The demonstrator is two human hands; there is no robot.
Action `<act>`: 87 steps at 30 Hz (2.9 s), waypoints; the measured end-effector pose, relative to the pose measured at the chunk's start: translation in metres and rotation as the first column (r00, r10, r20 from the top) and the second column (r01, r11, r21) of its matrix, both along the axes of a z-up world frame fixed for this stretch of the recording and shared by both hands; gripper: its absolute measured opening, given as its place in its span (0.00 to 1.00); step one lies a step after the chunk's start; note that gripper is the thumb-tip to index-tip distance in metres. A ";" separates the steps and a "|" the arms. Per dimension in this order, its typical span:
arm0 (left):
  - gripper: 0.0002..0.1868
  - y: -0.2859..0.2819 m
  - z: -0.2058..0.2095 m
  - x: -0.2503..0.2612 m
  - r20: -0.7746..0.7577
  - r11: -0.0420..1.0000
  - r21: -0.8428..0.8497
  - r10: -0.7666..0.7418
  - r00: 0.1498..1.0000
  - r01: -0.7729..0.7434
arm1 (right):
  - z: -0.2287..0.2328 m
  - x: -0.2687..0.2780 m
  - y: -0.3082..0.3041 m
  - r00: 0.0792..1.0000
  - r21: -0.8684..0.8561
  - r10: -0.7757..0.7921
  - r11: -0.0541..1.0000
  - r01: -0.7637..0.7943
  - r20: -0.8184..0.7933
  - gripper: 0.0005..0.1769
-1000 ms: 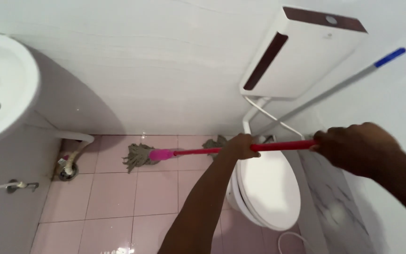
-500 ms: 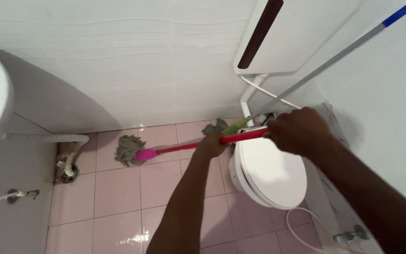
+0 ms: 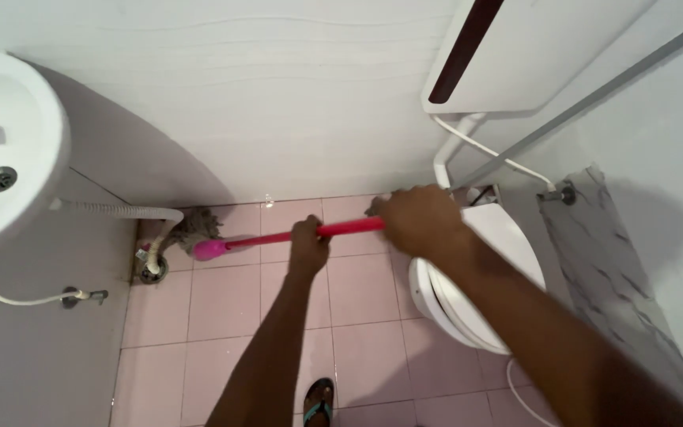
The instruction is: The person mops the tiled floor of a bathroom, moving the mop around the sink and toilet while occasionally dipping it into a bucket.
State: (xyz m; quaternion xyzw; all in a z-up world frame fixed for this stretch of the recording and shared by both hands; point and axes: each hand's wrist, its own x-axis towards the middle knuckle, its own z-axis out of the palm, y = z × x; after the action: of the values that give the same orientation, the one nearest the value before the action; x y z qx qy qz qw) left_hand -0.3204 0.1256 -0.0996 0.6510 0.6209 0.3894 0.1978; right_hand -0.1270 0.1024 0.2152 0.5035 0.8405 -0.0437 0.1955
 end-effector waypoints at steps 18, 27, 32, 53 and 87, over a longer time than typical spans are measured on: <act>0.14 -0.009 0.149 0.296 -0.008 0.776 -0.287 -0.588 0.809 0.562 | 0.119 0.239 -0.059 0.661 0.054 -0.442 0.852 0.521 0.607 0.23; 0.16 -0.032 0.077 0.329 -0.013 0.719 -0.342 -0.648 0.762 0.605 | 0.057 0.252 -0.107 0.684 -0.002 -0.541 0.784 0.621 0.490 0.23; 0.14 -0.008 0.070 0.298 -0.026 0.738 -0.458 -0.569 0.822 0.496 | 0.029 0.230 -0.085 0.785 0.019 -0.495 0.850 0.527 0.372 0.23; 0.09 0.115 -0.065 -0.047 -0.210 0.985 -0.153 0.042 0.977 -0.076 | -0.053 -0.047 0.070 0.992 0.129 0.125 0.984 -0.124 0.001 0.14; 0.20 0.012 0.115 0.284 0.030 0.773 -0.387 -0.535 0.844 0.503 | 0.121 0.200 -0.064 0.728 0.053 -0.312 0.933 0.356 0.610 0.25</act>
State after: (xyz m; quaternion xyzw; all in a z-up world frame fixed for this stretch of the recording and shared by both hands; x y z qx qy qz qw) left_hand -0.0368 0.1380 0.0157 0.7614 0.4877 0.1648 0.3941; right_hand 0.0731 0.0385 0.3364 0.6263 0.6258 0.0579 0.4612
